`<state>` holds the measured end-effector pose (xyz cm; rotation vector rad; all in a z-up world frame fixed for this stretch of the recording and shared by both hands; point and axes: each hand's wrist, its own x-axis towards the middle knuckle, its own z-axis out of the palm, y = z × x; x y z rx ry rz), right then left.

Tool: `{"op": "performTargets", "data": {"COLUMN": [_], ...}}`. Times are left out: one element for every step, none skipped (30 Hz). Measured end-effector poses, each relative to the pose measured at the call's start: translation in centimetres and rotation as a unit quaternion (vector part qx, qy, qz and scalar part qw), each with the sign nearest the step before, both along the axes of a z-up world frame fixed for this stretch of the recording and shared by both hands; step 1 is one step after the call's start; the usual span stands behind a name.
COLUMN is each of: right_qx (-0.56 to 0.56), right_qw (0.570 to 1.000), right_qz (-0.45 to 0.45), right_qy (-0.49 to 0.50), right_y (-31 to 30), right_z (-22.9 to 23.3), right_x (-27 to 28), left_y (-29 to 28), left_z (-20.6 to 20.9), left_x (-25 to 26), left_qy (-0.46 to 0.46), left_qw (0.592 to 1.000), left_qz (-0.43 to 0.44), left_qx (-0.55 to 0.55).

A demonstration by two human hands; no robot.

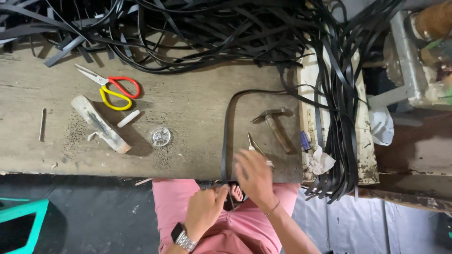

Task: The person is using a hammer and a punch tool to create holes in a long leather strap, using small white pieces as markers for spacing.

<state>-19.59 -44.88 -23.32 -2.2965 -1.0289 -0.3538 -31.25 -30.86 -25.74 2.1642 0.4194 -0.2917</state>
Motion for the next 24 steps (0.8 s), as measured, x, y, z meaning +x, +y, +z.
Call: {"op": "performTargets", "data": {"right_qx": [-0.005,-0.009,-0.007,-0.064,-0.12,-0.121,-0.123,-0.123,-0.122,-0.04,0.041,0.041,0.105,0.169,0.17,0.187,0.204,0.203,0.199,0.197,0.197,0.179,0.16,0.16], "right_qw": [0.996,0.984,0.984,0.974,0.96,0.959,0.957,0.955,0.955,0.963,0.964,0.965,0.958,0.942,0.942,0.944,0.943,0.943,0.943,0.941,0.942,0.955,0.966,0.966], "right_qz": [-0.087,-0.174,-0.173,-0.213,-0.253,-0.254,-0.262,-0.27,-0.271,-0.265,-0.256,-0.255,-0.239,-0.22,-0.219,-0.181,-0.143,-0.144,-0.127,-0.109,-0.109,-0.07,-0.031,-0.029], "right_qy": [-0.021,-0.042,-0.04,-0.034,-0.028,-0.027,-0.014,-0.002,-0.002,0.025,0.052,0.052,0.122,0.188,0.187,0.203,0.219,0.22,0.236,0.251,0.251,0.227,0.202,0.202], "right_y": [-0.8,-1.5,-1.7,-2.0,-2.4,-2.6,-2.8,-2.9,-2.6,-2.2,-1.8,-1.7,-1.5,-1.2,-0.7,-0.2,0.3,0.7,1.1,1.6,1.6,1.7,1.8,1.6], "right_z": [-0.5,-1.1,-1.0,-0.9,-0.8,-1.4,-2.0,-2.6,-1.7,-0.7,0.2,0.6,1.0,1.4,1.6,1.8,2.1,2.0,2.0,1.9,2.2,2.5,2.8,1.8], "right_x": [0.1,0.2,0.3,0.3,0.3,0.4,0.5,0.7,0.4,0.2,-0.1,-0.7,-1.3,-1.7,-2.5,-3.4,-4.4,-4.8,-5.3,-5.6,-5.5,-5.4,-5.2,-4.6], "left_y": [0.2,0.4,0.8,1.0,1.2,1.5,1.7,2.1,2.1,2.1,2.1,1.8,1.5,1.3,1.2,1.0,0.8,0.7,0.7,0.7,0.8,1.0,1.3,1.5], "left_z": [-0.2,-0.5,-1.1,-1.8,-2.4,-0.9,0.6,2.1,2.9,3.7,4.4,4.7,5.0,5.2,5.1,4.9,4.7,4.7,4.7,4.7,4.8,5.0,5.1,5.1], "left_x": [-0.4,-0.8,-1.0,-1.2,-1.3,-1.1,-0.9,-0.6,-0.3,0.1,0.4,0.6,0.9,1.3,1.6,1.9,2.1,2.2,2.3,2.5,2.3,2.1,2.0,1.9], "left_qy": [-0.021,-0.042,-0.04,-0.075,-0.11,-0.11,-0.153,-0.197,-0.197,-0.226,-0.255,-0.254,-0.231,-0.209,-0.211,-0.203,-0.194,-0.193,-0.187,-0.182,-0.183,-0.199,-0.215,-0.216], "left_qw": [0.998,0.99,0.99,0.985,0.979,0.979,0.974,0.966,0.965,0.966,0.963,0.963,0.969,0.964,0.964,0.955,0.945,0.944,0.923,0.897,0.896,0.896,0.895,0.895], "left_qz": [0.003,0.006,0.007,0.015,0.022,0.02,0.04,0.061,0.06,0.063,0.066,0.067,0.079,0.089,0.089,0.098,0.106,0.105,0.145,0.185,0.185,0.191,0.197,0.199], "left_qx": [0.066,0.132,0.133,0.152,0.17,0.169,0.164,0.16,0.16,0.105,0.051,0.051,-0.045,-0.14,-0.139,-0.191,-0.243,-0.245,-0.303,-0.359,-0.359,-0.349,-0.338,-0.337]}}
